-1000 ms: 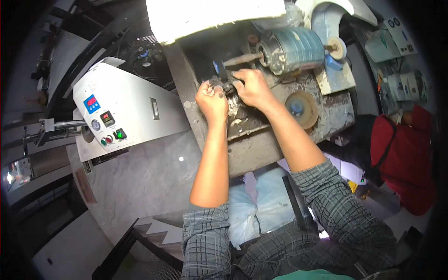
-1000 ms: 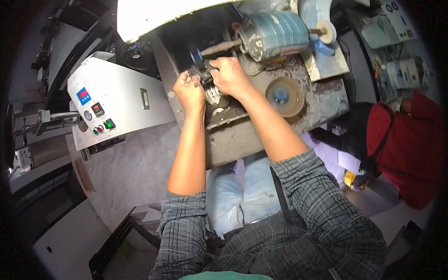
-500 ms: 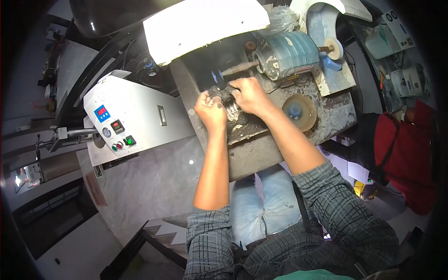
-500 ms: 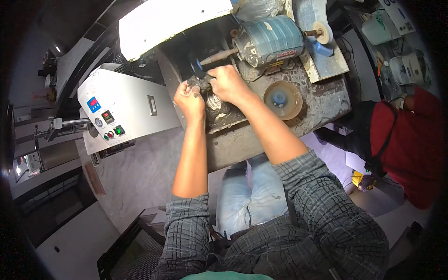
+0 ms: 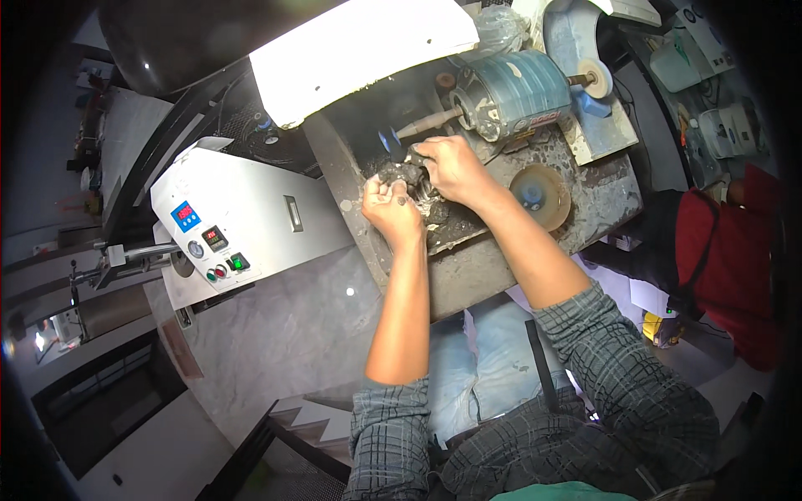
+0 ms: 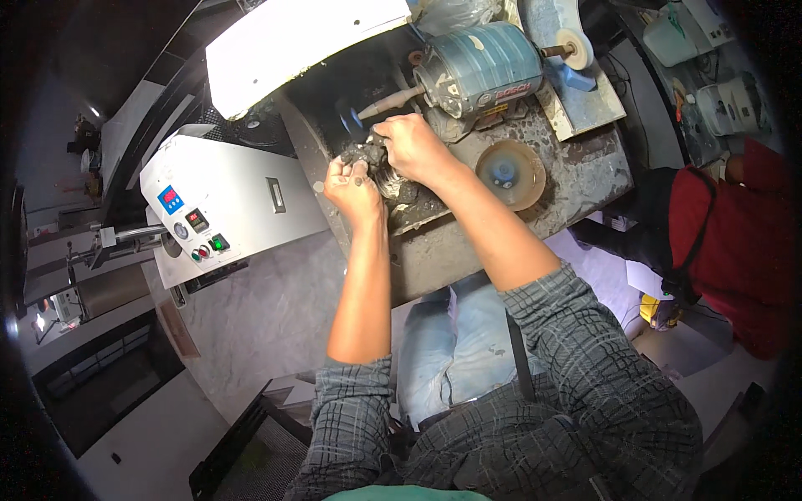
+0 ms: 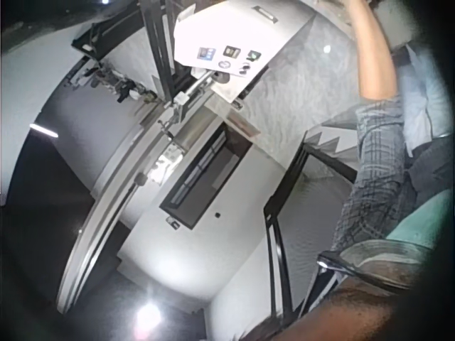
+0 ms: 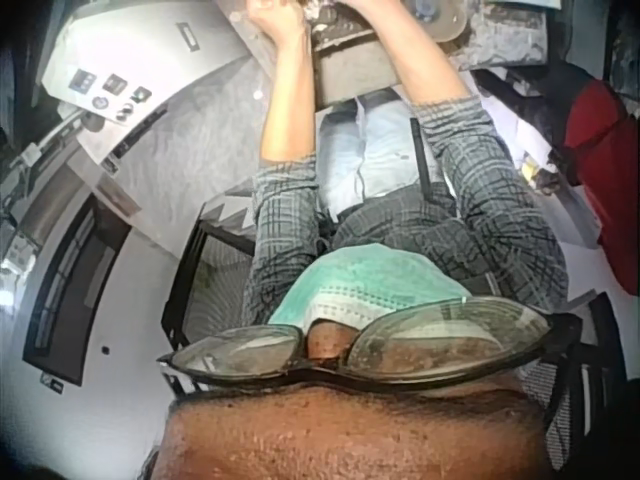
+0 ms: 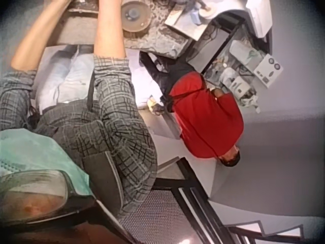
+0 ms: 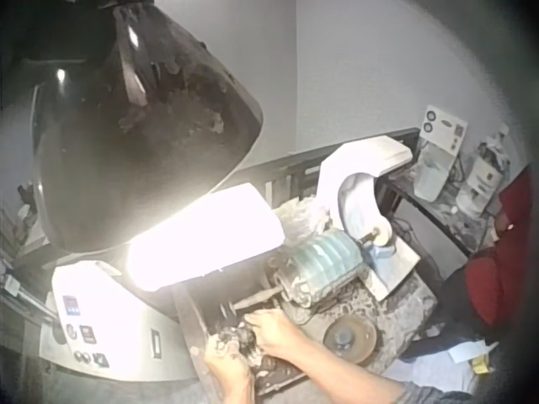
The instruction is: Polishing a dental prosthesis using a bench lathe.
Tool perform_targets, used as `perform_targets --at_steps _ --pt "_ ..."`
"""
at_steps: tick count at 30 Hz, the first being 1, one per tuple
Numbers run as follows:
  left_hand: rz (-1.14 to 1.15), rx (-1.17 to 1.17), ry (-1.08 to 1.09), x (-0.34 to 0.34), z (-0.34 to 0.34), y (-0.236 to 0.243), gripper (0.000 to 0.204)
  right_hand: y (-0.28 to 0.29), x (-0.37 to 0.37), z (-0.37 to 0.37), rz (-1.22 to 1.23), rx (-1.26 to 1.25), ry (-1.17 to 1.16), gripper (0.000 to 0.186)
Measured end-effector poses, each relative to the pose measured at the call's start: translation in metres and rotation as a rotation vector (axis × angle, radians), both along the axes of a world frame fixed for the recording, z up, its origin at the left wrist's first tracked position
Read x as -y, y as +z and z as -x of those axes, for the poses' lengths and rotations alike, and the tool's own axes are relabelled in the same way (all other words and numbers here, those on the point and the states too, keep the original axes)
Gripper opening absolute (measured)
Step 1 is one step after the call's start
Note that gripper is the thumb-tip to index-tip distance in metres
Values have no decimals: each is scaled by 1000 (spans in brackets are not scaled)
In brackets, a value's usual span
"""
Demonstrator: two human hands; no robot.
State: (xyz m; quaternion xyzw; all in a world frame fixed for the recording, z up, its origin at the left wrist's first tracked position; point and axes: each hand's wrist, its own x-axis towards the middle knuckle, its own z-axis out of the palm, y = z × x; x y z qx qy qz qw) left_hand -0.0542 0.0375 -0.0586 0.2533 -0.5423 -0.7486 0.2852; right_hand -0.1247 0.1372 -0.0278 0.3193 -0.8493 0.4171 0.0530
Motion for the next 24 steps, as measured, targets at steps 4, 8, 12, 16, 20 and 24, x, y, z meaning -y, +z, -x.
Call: perform_targets --at_steps 4,8,12,16,20,24 --pt "-82 21 7 -3 2 6 17 -8 -1 7 10 18 -79 28" --pt "-41 54 36 1 -3 5 17 0 2 -1 28 43 7 28" --pt "15 88 -48 7 1 2 18 -6 -1 5 -61 145 -77 31" --pt "47 40 -27 13 8 -2 17 1 7 4 -47 199 -78 29" --pt "139 -19 -75 12 -8 -2 19 -10 0 -5 49 53 -35 28" --pt "191 -33 -107 14 -1 -4 22 -19 1 -4 143 -16 -37 31"
